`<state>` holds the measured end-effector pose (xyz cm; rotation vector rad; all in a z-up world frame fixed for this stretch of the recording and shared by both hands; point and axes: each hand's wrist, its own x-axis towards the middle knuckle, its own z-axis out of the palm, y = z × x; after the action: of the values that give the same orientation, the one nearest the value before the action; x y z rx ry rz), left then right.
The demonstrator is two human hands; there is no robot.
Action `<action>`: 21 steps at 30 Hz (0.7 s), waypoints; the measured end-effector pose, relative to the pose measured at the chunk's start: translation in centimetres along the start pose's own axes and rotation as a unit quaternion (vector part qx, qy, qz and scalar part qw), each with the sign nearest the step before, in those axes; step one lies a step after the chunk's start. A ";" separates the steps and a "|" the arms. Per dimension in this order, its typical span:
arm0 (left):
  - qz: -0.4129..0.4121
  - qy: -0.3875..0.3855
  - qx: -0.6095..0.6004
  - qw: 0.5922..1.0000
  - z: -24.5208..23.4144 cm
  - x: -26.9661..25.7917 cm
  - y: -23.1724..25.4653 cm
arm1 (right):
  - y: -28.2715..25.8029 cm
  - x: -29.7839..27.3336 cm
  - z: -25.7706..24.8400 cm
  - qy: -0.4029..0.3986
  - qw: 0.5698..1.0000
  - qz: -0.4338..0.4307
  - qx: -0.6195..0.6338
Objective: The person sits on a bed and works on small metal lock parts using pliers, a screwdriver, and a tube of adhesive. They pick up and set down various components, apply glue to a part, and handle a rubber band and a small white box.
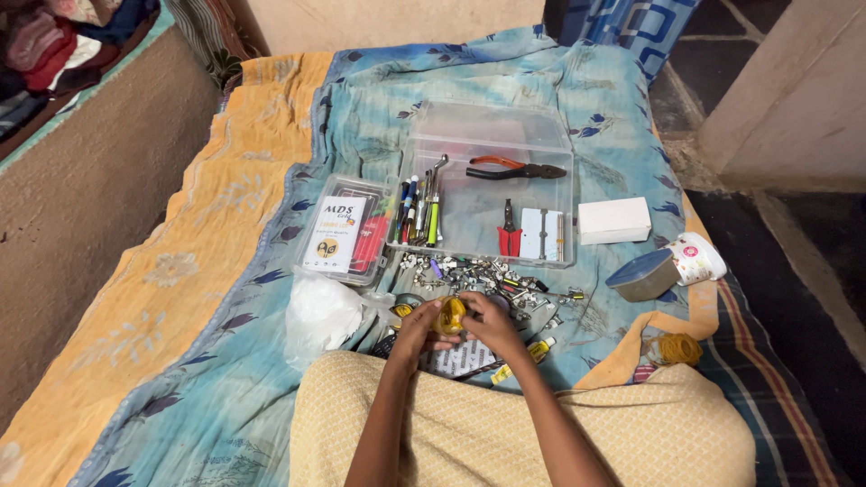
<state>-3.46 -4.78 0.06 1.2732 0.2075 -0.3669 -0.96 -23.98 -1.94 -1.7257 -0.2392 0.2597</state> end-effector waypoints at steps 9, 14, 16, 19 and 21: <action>-0.005 -0.005 -0.012 1.000 0.1 -0.1 0.3 | 0.8 0.1 -1.1 0.005 0.996 0.028 0.085; -0.003 0.006 -0.020 1.000 0.1 -0.1 0.3 | 2.2 0.6 -1.5 0.020 0.993 0.018 0.111; -0.004 0.007 -0.016 1.000 0.1 -0.1 0.3 | 2.5 0.7 -1.5 0.017 0.993 0.006 0.118; -0.007 0.010 -0.005 1.000 0.3 0.0 0.4 | 2.5 0.6 -1.6 0.022 0.994 0.001 0.106; -0.021 0.024 0.003 0.999 0.3 0.0 0.4 | 2.3 0.5 -1.5 0.024 0.994 0.004 0.104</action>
<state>-3.37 -4.96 0.50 1.2869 0.2746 -0.3728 0.02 -25.66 -3.99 -1.5258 -0.1641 0.2396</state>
